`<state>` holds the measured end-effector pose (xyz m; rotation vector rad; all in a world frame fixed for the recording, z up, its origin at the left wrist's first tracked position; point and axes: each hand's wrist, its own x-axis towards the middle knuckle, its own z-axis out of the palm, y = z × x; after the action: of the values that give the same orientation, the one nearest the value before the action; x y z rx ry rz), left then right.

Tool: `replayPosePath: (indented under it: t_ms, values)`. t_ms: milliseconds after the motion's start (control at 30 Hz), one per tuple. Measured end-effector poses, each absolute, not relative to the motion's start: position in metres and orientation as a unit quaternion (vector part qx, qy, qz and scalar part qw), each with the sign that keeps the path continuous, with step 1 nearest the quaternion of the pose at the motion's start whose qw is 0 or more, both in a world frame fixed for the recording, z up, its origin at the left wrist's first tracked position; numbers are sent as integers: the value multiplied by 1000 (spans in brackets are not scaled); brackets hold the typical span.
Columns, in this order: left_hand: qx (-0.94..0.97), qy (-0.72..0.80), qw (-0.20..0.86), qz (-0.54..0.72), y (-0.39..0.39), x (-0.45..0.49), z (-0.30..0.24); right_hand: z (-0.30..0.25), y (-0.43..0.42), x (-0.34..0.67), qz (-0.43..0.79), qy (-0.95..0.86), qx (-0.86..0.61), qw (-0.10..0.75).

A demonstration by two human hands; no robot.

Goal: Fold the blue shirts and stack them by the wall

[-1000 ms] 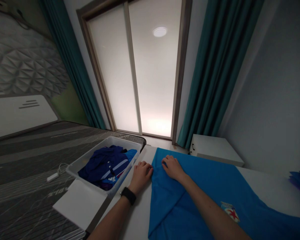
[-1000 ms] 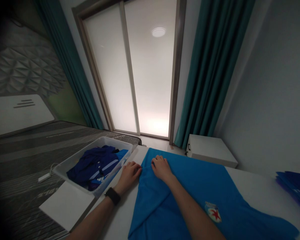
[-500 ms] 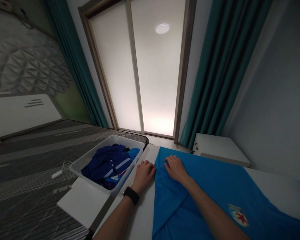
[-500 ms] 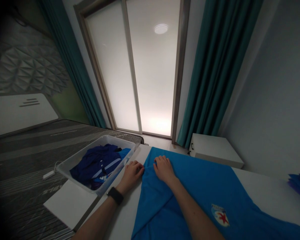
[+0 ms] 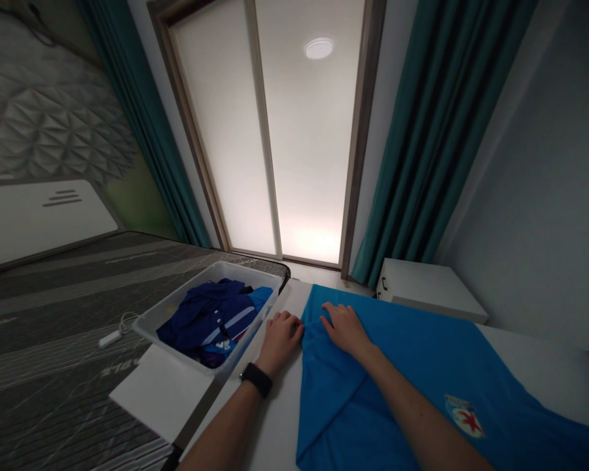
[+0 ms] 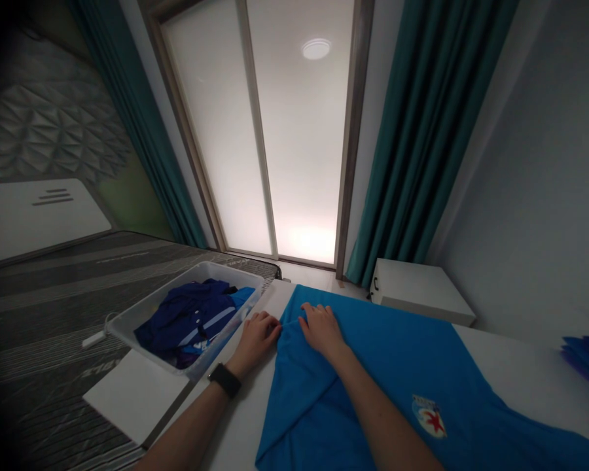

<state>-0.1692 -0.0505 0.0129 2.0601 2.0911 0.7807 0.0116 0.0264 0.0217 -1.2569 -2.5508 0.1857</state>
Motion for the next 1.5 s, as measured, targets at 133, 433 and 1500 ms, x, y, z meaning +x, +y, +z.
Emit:
replayPosePath:
  t_ms: [133, 433, 1500]
  values:
    - [675, 692, 53, 251, -50, -169, 12, 24, 27, 16, 68, -891, -433, 117]
    - [670, 694, 65, 256, -49, -169, 12, 30, 29, 20, 68, -895, -436, 63]
    - [692, 682, 31, 234, -48, -173, 9, 17, -99, 39, 172, -951, -251, 52]
